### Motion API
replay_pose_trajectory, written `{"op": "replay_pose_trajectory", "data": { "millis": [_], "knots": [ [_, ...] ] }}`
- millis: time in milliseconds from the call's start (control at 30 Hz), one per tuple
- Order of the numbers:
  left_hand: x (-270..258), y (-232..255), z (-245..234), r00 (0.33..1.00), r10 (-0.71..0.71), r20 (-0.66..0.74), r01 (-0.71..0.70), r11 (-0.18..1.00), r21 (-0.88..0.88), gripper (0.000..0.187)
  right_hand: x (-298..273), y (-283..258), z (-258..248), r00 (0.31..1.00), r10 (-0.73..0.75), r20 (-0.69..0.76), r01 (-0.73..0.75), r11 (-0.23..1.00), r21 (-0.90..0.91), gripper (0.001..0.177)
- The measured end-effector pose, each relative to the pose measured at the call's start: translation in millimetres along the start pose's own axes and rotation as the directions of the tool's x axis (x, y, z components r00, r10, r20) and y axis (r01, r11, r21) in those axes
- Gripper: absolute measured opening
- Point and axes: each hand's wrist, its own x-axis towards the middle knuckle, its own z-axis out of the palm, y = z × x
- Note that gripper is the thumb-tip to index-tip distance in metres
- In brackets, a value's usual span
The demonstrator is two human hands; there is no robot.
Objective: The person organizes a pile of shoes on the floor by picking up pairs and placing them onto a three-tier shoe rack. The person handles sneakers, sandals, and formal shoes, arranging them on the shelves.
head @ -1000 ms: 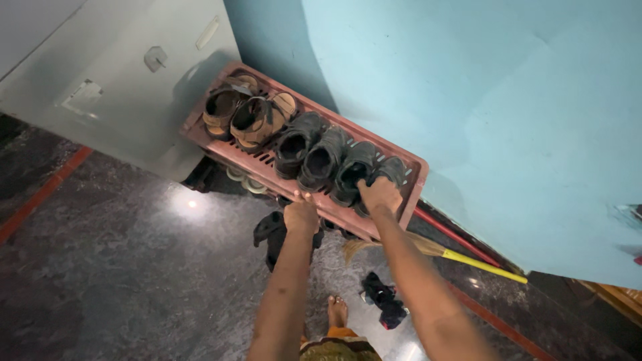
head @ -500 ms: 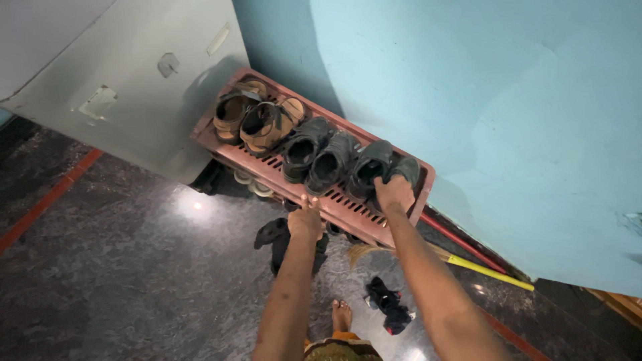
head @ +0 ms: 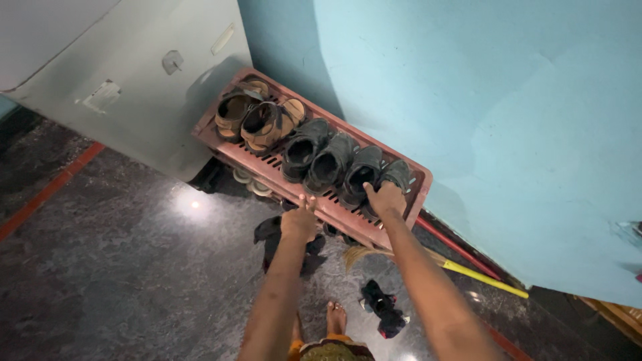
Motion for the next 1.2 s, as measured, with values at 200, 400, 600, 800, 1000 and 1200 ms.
{"op": "replay_pose_trajectory", "data": {
  "millis": [200,400,600,800,1000,1200],
  "knots": [
    [-7.3,-1.5,-1.4,0.999,-0.004,-0.039,0.003,1.000,-0.014,0.092,7.2,13.5,20.8,0.999,-0.045,0.001,0.045,0.999,-0.004,0.060],
    [-5.6,1.7,-0.4,0.999,-0.027,-0.043,0.025,0.998,-0.059,0.090,25.7,29.3,37.8,0.991,-0.133,0.035,0.133,0.991,-0.018,0.063],
    [-10.7,2.4,-6.2,1.000,-0.030,0.006,0.030,0.995,-0.095,0.088,7.0,37.0,24.3,0.973,-0.213,-0.090,0.221,0.971,0.092,0.060],
    [-37.4,0.6,-18.3,0.965,-0.078,-0.252,-0.019,0.932,-0.362,0.043,-55.0,17.5,-15.9,0.857,-0.454,-0.244,0.506,0.832,0.229,0.050],
    [-114.9,17.8,-67.4,0.823,-0.199,-0.532,-0.199,0.776,-0.598,0.046,-115.1,-10.5,-61.0,0.661,-0.736,0.145,0.554,0.609,0.568,0.074],
    [-180.3,45.6,-97.3,0.611,-0.319,-0.724,-0.458,0.604,-0.652,0.046,-163.7,-19.6,-94.3,0.406,-0.906,0.123,0.726,0.401,0.558,0.102]
  ]
}}
